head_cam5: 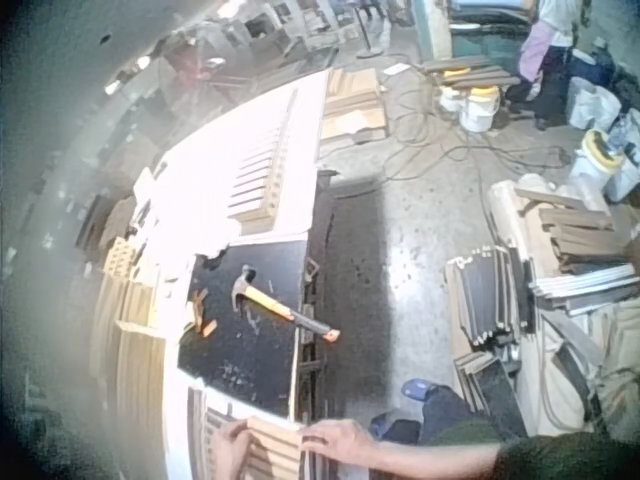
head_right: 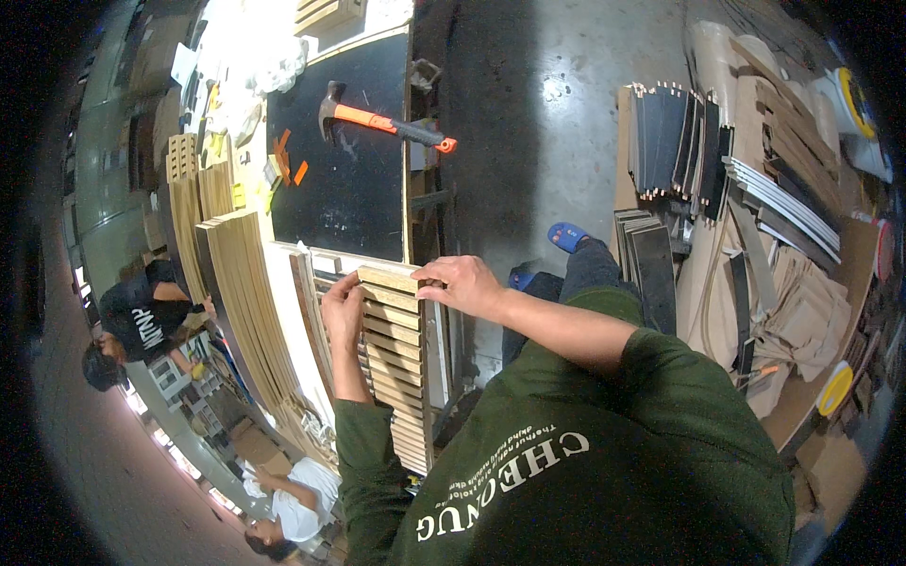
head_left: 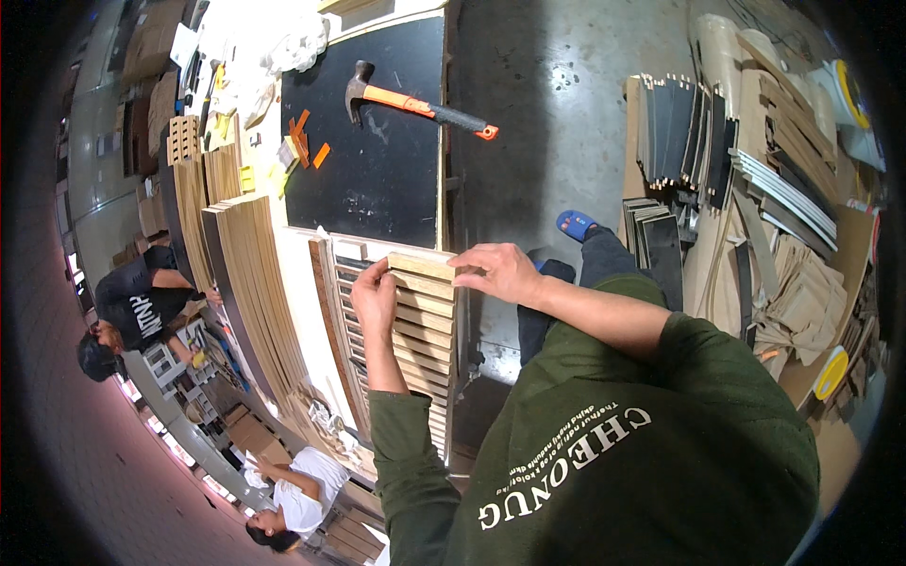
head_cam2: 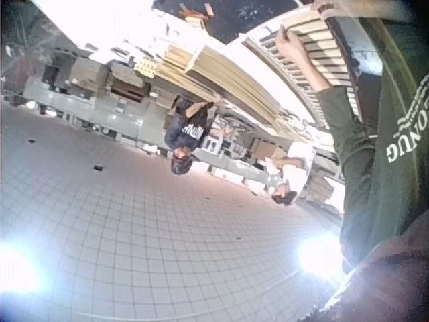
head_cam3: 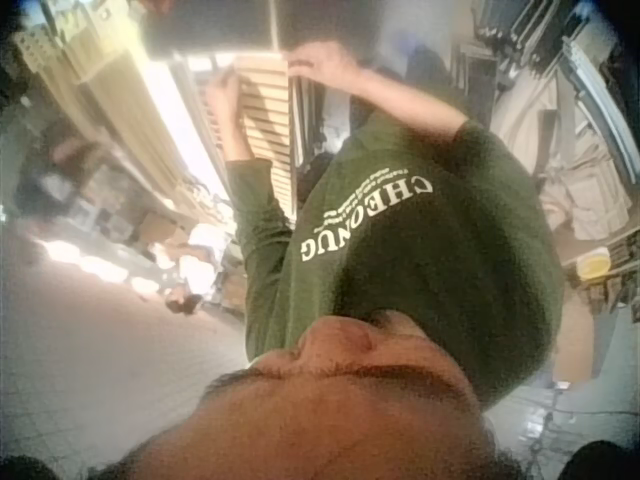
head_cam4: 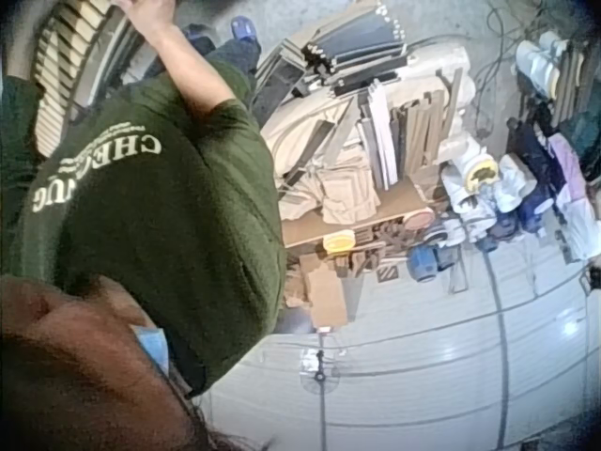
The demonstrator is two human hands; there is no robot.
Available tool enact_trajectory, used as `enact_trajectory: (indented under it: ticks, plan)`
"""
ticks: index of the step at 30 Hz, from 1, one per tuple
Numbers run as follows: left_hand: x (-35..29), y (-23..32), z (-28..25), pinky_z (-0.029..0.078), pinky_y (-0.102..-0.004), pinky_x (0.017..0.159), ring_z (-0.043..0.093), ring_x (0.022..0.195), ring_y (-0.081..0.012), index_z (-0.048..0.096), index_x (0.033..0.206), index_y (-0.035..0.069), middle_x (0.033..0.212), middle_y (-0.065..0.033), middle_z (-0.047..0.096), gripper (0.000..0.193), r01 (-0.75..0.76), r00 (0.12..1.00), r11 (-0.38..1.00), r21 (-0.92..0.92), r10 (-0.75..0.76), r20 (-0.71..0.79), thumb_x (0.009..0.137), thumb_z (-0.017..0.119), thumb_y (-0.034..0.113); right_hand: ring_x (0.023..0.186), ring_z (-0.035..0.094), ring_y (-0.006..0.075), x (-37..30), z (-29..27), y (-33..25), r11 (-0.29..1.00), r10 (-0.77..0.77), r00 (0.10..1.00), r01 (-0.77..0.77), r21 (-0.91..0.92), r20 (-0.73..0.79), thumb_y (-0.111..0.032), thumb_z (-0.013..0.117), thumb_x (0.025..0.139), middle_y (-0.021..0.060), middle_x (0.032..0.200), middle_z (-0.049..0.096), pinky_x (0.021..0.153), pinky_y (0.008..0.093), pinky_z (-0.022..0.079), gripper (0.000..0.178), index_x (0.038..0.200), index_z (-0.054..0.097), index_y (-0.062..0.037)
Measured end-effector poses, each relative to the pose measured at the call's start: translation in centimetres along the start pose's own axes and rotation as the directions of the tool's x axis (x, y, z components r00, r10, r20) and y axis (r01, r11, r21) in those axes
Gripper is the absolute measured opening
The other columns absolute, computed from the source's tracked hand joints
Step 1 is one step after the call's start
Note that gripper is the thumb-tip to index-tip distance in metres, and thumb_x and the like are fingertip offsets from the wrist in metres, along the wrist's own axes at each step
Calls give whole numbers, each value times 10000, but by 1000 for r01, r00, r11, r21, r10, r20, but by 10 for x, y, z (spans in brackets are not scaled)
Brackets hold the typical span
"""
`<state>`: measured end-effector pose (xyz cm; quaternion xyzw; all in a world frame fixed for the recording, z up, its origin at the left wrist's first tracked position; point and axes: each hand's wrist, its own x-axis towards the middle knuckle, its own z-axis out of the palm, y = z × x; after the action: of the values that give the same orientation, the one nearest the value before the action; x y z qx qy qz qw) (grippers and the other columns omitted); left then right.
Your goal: Assembling a wooden slatted frame by positioning and nailing wooden slats onto a base frame.
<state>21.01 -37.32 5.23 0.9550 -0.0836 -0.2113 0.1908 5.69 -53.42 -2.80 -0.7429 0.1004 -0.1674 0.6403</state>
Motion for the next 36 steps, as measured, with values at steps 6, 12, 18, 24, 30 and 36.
enact_trajectory:
  ticks: [6,12,18,24,30,36]
  plan:
    - [-16,-25,-5,464,-283,846,612,928,-180,576,1197,52,1066,-112,643,404,-101,995,948,-302,88,-55,796,529,53,765,667,165,4,7,-15,974,110,985,-134,180,135,-150,704,782,108,868,671,693,266,520,264,995,624,-17]
    - [-143,-89,20,349,-430,976,458,1118,-371,499,1258,50,1199,-213,489,505,10,846,996,90,40,-532,786,599,197,859,600,115,2,16,-7,940,246,948,-285,189,203,-81,684,805,60,961,625,745,262,504,316,1085,553,-12]
    - [-305,-212,83,355,-482,947,426,1133,-389,515,1205,10,1190,-245,483,480,550,346,810,-204,-443,-827,800,624,244,906,580,123,5,4,10,878,157,923,-293,378,352,-89,566,894,84,1045,589,774,244,491,305,1174,496,9]
    - [-326,-217,81,353,-500,940,394,1174,-372,495,1250,74,1269,-163,446,488,652,284,740,-164,-439,-853,813,622,250,1002,521,186,5,-8,-29,951,-104,966,166,-259,236,-103,589,855,112,1060,533,842,321,445,386,1208,477,6]
    - [-272,-180,67,337,-493,969,380,1207,-375,471,1286,81,1297,-175,431,500,397,507,916,-48,-263,-821,832,602,245,1094,482,336,-27,64,-116,706,-304,582,669,-232,754,-253,751,672,142,1177,518,933,440,370,527,1142,554,-119]
    - [-219,-177,29,415,-415,892,493,1031,-328,483,1278,76,1176,-135,536,529,285,714,957,-46,-243,-657,799,638,238,1352,211,351,-55,100,-103,450,-57,459,804,-388,886,-523,566,801,150,1427,294,1077,534,190,773,1366,331,-51]
